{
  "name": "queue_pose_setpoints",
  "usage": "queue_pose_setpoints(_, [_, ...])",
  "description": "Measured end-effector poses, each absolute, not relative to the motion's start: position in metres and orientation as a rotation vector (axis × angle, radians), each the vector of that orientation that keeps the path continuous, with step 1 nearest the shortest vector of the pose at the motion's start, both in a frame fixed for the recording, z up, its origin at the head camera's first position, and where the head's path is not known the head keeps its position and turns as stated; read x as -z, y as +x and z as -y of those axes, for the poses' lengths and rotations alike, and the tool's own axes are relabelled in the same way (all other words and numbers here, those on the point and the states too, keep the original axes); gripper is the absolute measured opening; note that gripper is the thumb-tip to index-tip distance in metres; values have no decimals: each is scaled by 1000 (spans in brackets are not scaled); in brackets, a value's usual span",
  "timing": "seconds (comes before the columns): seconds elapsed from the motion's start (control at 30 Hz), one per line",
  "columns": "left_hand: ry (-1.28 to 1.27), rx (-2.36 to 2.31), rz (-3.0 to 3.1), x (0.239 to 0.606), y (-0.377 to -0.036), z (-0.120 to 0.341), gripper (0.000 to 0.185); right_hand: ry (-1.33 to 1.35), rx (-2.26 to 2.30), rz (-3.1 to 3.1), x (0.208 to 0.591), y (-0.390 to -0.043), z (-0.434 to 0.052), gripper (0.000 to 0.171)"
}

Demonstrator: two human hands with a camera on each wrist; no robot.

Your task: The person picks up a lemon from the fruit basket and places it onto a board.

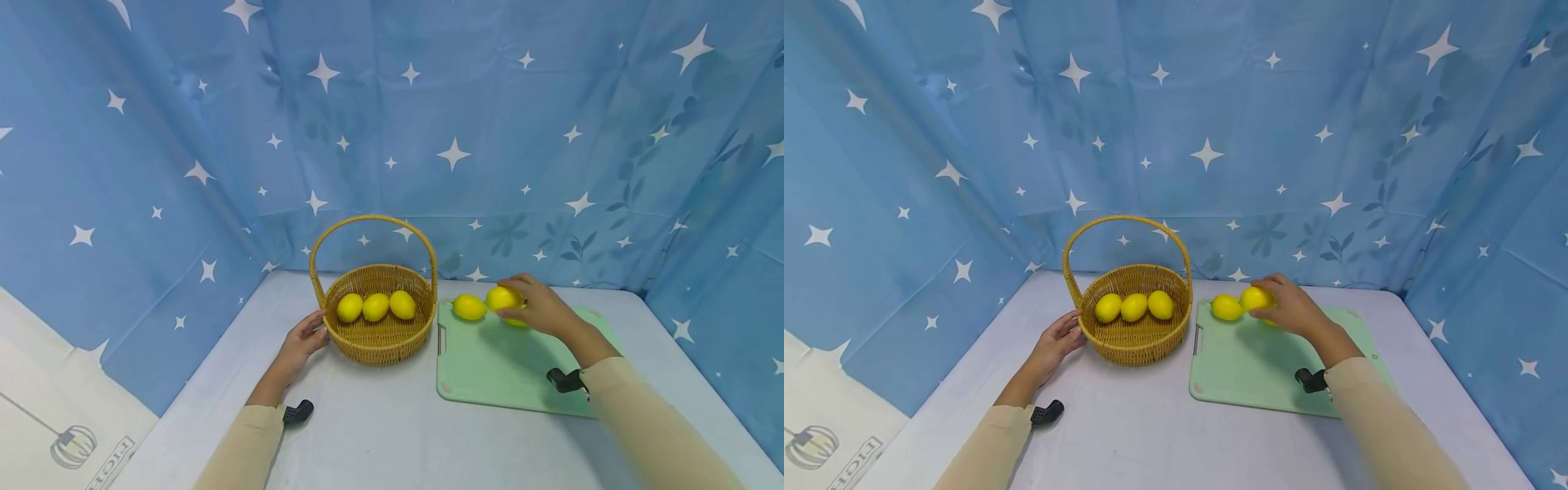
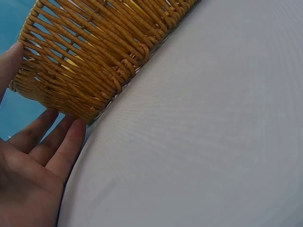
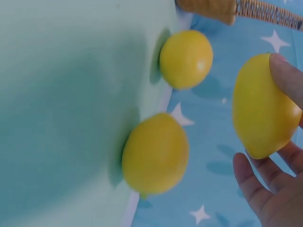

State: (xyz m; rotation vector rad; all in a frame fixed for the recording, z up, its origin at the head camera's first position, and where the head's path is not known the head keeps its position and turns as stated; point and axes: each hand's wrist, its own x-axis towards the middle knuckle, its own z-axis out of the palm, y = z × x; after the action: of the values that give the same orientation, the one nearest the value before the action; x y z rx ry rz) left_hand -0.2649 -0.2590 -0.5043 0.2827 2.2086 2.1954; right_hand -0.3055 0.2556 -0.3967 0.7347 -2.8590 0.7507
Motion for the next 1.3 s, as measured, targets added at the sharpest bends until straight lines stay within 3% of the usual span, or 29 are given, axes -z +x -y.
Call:
queue_pose_setpoints(0.8, [305,-2193,-2215,502,-263,258,55,509,-694,2959,396,-306,-328,65])
queue_pose_setpoints(1.3, [298,-2194,-2214,502,-263,258,52,364,-697,3021,404,-314,-363,78])
